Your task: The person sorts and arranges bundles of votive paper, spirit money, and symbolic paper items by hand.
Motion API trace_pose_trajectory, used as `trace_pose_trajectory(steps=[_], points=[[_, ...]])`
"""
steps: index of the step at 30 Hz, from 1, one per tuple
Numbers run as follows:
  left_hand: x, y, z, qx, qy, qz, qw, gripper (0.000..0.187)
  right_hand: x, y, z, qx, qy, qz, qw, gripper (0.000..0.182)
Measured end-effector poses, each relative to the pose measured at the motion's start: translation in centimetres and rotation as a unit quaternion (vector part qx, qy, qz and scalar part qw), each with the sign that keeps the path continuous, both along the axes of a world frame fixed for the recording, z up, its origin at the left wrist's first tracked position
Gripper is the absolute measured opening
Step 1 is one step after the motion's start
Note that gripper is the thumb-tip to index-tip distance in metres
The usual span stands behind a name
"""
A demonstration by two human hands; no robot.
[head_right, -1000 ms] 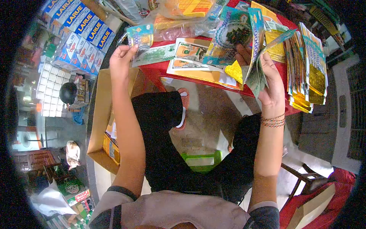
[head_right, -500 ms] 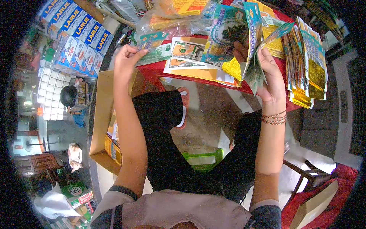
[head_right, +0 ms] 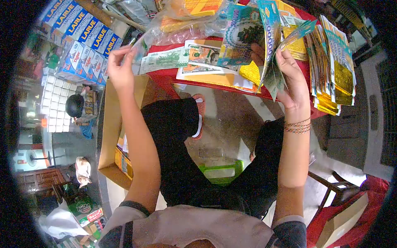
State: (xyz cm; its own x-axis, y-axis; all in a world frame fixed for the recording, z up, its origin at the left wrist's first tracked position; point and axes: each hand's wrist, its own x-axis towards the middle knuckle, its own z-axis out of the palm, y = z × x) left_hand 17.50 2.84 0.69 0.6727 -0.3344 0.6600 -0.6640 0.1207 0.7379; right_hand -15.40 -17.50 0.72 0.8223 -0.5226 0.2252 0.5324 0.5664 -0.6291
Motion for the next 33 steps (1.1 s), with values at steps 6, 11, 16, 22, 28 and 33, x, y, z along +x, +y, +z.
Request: trace_pose_trajectory(steps=[6,11,16,22,28,33], points=[[-2.3,0.1,2.2,0.143,-0.336,0.101,0.925,0.013,0.1,0.0,0.1,-0.003,0.001,-0.002,1.0,0.041],[-2.3,-0.3,1.4,0.049,-0.102,0.069,0.991,0.011,-0.1,-0.2,0.0,-0.025,0.033,-0.034,0.999,0.038],[-1.8,-0.3,0.5,-0.063,0.379,-0.138,0.913,0.064,0.0,0.0,0.1,-0.028,0.041,-0.047,0.998,0.038],[-2.8,-0.8,0.1,-0.046,0.364,-0.13,0.921,0.069,-0.1,-0.1,0.0,-0.028,0.036,-0.034,0.998,0.038],[-2.0,-1.0,-0.3,-0.018,0.21,-0.042,0.977,0.051,0.2,0.2,0.2,-0.023,0.043,-0.032,0.998,0.038],[-4.0,-1.4,1.5,0.022,-0.054,0.088,0.994,0.027,0.1,0.0,0.0,0.015,-0.004,0.008,1.0,0.042]])
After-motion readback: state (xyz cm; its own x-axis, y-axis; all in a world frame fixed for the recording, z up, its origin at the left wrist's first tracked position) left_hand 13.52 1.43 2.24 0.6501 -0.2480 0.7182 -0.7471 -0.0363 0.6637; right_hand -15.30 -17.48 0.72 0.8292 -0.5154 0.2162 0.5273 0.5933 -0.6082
